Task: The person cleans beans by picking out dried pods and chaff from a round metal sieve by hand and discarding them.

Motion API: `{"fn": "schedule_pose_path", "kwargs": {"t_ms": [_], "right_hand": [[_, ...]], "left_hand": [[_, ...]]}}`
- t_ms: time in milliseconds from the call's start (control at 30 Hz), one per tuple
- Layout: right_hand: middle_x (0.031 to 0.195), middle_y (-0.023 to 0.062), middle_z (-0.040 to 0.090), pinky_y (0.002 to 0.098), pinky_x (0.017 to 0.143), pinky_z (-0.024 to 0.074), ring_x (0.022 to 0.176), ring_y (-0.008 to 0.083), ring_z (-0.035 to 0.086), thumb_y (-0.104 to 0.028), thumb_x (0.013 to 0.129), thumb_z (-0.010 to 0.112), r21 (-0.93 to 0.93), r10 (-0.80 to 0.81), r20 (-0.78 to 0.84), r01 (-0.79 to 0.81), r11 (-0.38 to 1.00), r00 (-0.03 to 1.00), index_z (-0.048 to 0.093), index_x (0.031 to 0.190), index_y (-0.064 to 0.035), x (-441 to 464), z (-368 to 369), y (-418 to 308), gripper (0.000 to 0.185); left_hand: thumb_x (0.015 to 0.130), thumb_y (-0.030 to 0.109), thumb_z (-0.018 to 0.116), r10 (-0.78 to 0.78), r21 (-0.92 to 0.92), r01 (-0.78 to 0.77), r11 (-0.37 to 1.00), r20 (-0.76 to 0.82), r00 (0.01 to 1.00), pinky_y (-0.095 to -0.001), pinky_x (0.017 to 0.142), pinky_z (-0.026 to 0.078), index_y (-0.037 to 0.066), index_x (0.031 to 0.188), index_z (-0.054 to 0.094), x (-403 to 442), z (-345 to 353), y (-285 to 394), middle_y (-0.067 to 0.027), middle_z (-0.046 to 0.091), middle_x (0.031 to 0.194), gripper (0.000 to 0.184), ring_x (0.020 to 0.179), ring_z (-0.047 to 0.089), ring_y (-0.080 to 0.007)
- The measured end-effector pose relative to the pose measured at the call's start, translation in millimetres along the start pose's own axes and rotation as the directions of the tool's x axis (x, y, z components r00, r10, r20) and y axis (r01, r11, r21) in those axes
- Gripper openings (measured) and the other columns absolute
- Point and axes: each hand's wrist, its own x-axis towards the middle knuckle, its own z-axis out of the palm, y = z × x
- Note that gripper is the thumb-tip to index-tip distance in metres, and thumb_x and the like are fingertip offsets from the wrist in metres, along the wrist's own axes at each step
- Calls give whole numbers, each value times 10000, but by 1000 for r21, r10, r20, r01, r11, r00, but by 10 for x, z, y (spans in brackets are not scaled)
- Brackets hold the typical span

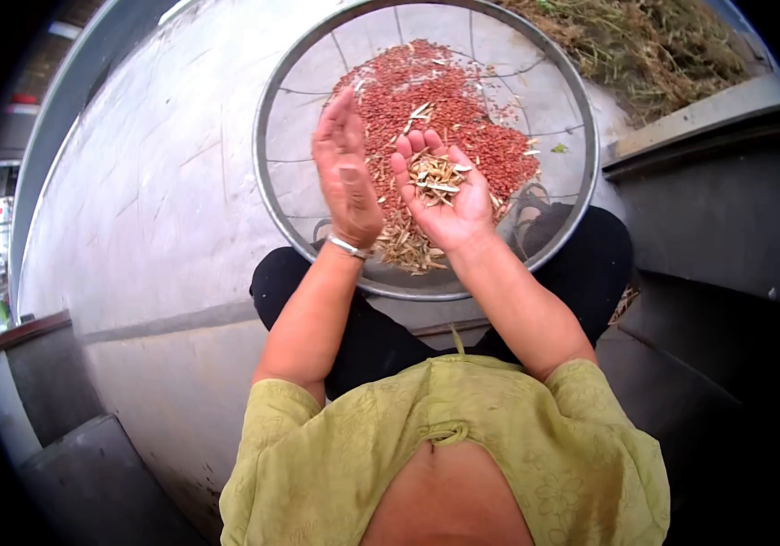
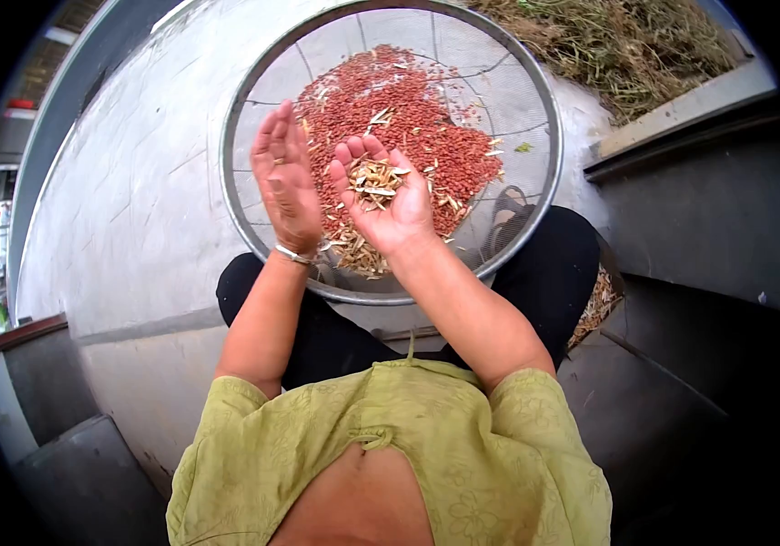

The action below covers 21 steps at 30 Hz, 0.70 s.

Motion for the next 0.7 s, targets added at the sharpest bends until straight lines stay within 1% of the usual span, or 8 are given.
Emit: {"fn": "schedule_pose_path", "kwargs": {"t_ms": [133,333,467,500,567,633,667,700], "right_hand": [[1040,148,602,450,929,461,1032,302,562,-259,940,370,46,-47,227,37,998,973,573,1007,-9,-403,232,-455,329],[1069,162,587,448,933,449,1052,318,544,-220,904,432,-32,-407,366,449,893,837,573,1006,-13,-1407,167,-1750,270],[1074,173,574,465,963,418,1077,327,525,-244,937,323,-138,-742,141,756,640,655,545,1034,13,-2085,-531,-2727,353],[1080,176,567,477,967,413,1087,332,518,-240,938,311,-223,-838,-8,816,533,545,524,1053,16,-2189,-720,-2955,352],[1166,187,526,465,977,397,1150,328,471,-332,940,340,-314,-856,-91,801,509,508,476,1171,8,-2385,-1111,-3375,433],[1307,174,423,481,978,376,1213,320,408,-461,920,372,-801,-901,-370,413,434,228,385,1301,-21,-2552,-1338,-3616,583],[1307,174,423,481,978,376,1213,320,408,-461,920,372,-797,-898,-375,415,439,229,385,1301,-21,-2649,-1412,-3707,583],[1357,158,362,496,970,371,1230,321,386,-485,903,409,-891,-917,-380,219,397,118,336,1340,-37,-2703,-1406,-3768,630]], "left_hand": [[943,443,337,-161,27,165,986,-95,982,-423,1085,204,22,1346,262,-42,-185,-140,-174,334,1379,588,1317,279,-278],[962,335,335,-387,28,391,920,-104,916,-405,1048,294,4,1317,303,-137,-301,-136,-177,411,1305,486,1251,377,-297],[973,318,314,-449,72,458,886,-113,886,-399,1040,324,-7,1310,308,-170,-341,-197,-179,428,1289,469,1227,409,-295],[973,318,314,-455,71,463,884,-104,885,-399,1040,324,-7,1310,308,-177,-335,-216,-179,428,1289,469,1227,409,-295],[975,316,313,-494,115,505,855,-115,862,-398,1040,324,-8,1307,312,-190,-324,-264,-178,429,1289,464,1225,413,-292],[975,324,317,-511,126,520,845,-101,854,-395,1032,329,-4,1304,319,-234,-365,-352,-170,429,1288,464,1223,416,-283],[975,327,321,-532,159,540,827,-93,842,-394,1027,332,-1,1304,321,-254,-383,-381,-165,429,1288,465,1222,419,-280],[974,329,325,-548,189,554,811,-88,832,-393,1022,334,1,1303,324,-248,-380,-403,-160,428,1287,465,1220,422,-276]]}}
